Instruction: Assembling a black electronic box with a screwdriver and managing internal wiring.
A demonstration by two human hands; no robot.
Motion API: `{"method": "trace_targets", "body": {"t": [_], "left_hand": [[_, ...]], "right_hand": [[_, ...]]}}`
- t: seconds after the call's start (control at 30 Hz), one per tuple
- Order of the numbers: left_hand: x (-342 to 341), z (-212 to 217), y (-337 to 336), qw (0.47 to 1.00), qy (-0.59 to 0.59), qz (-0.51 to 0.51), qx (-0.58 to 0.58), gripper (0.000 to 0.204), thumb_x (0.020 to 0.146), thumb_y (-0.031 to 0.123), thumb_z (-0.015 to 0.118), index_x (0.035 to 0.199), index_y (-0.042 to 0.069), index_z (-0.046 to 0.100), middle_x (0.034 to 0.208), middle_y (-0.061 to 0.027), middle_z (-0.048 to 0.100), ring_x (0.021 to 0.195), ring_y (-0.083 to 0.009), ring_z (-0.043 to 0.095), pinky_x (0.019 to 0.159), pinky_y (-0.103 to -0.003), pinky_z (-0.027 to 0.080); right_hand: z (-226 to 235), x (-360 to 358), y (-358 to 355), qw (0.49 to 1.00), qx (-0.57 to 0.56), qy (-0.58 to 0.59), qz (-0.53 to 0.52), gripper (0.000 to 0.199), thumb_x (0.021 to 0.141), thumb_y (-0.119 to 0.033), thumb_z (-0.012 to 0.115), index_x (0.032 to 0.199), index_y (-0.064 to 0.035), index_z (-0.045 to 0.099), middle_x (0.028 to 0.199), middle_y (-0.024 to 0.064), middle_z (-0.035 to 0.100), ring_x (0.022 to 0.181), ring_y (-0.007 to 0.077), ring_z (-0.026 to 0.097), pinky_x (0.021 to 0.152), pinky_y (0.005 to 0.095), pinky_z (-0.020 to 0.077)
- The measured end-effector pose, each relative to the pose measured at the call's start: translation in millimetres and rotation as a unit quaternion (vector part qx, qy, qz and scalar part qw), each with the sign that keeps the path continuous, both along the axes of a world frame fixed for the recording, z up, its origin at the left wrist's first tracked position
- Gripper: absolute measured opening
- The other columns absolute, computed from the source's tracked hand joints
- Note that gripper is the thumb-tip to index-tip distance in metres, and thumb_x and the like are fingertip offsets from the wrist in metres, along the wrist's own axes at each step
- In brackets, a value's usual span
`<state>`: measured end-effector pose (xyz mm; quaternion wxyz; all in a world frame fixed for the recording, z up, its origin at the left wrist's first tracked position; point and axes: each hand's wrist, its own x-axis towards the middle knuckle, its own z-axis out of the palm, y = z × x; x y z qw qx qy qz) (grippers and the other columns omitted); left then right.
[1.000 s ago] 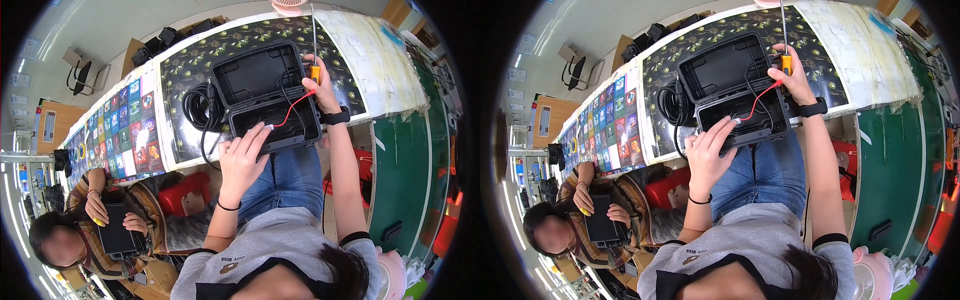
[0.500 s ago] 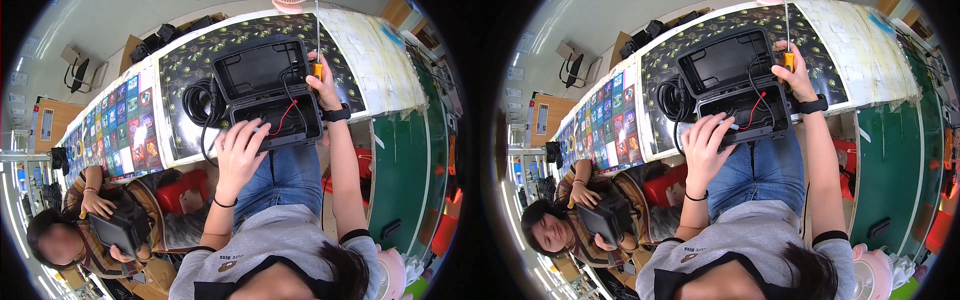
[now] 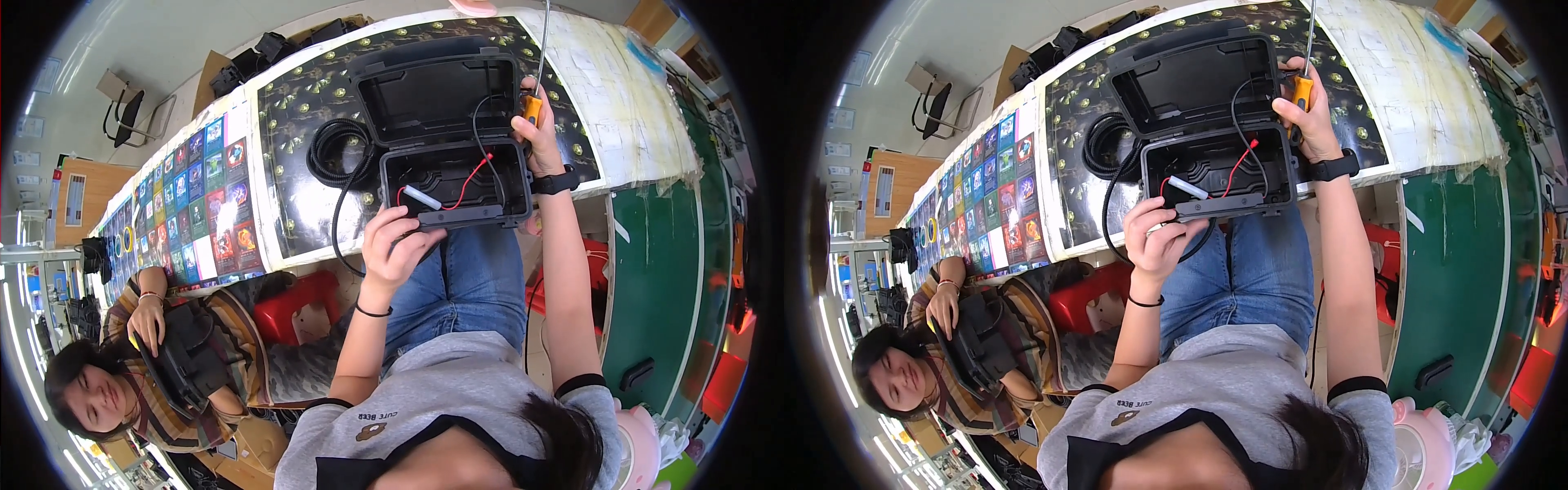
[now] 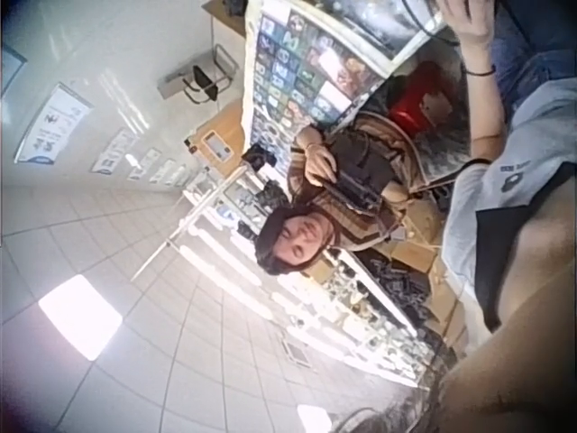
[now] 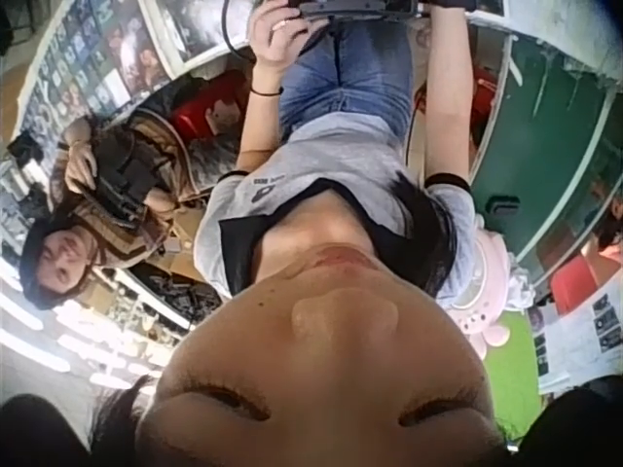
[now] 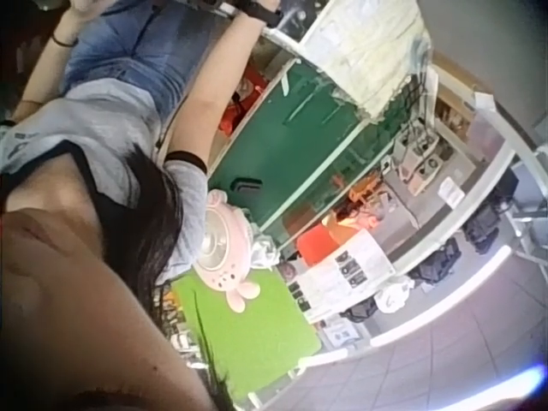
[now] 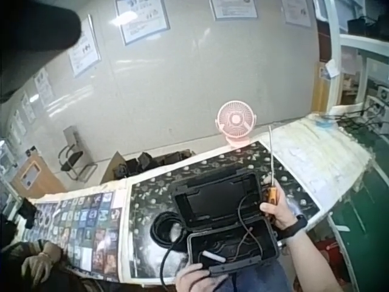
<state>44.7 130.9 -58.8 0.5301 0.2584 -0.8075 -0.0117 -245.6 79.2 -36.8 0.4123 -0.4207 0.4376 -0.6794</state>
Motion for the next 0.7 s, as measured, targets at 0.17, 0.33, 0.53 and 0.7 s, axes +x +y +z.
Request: {"method": "trace_targets", "body": {"t": [0.17, 0.33, 0.53, 0.7], "left_hand": [[16, -8, -23, 0.931, 0.232, -0.197, 0.199, 0.049, 0.100, 0.050, 0.042, 0.112, 0.005, 0.056, 0.118, -0.0184, 0.059, 0.116, -0.0321, 0.057, 0.103, -0.046, 0.043], [30, 10, -38, 0.965, 0.016, 0.006, 0.261, 0.045, 0.099, 0.030, 0.050, 0.132, 0.001, 0.053, 0.134, -0.0193, 0.055, 0.123, -0.0366, 0.053, 0.107, -0.042, 0.038], [45, 17, -49, 0.957, -0.099, 0.196, 0.190, 0.037, 0.092, 0.014, 0.063, 0.127, 0.003, 0.058, 0.130, -0.0169, 0.057, 0.117, -0.0354, 0.056, 0.099, -0.042, 0.045], [46, 28, -36, 0.956, -0.050, 0.195, 0.214, 0.034, 0.091, 0.010, 0.063, 0.124, 0.004, 0.060, 0.122, -0.0149, 0.062, 0.113, -0.0337, 0.059, 0.097, -0.041, 0.046]], "right_hand": [[1, 1, -2, 1.000, -0.006, -0.023, 0.002, 0.064, 0.073, -0.019, 0.079, 0.129, -0.0116, 0.049, 0.090, -0.0033, 0.052, 0.064, 0.0031, 0.048, 0.053, 0.0157, 0.0377], [-1, -1, -2, 1.000, 0.000, -0.020, -0.005, 0.062, 0.073, -0.019, 0.079, 0.128, -0.0116, 0.049, 0.090, -0.0038, 0.052, 0.063, 0.0029, 0.046, 0.053, 0.0162, 0.0362], [-1, 2, -4, 1.000, -0.006, -0.023, -0.004, 0.061, 0.074, -0.019, 0.078, 0.128, -0.0116, 0.050, 0.088, -0.0039, 0.050, 0.063, 0.0030, 0.045, 0.054, 0.0166, 0.0358], [-3, 0, -5, 1.000, 0.003, -0.022, -0.006, 0.058, 0.076, -0.018, 0.077, 0.127, -0.0116, 0.051, 0.086, -0.0042, 0.047, 0.063, 0.0034, 0.045, 0.054, 0.0172, 0.0357]]}}
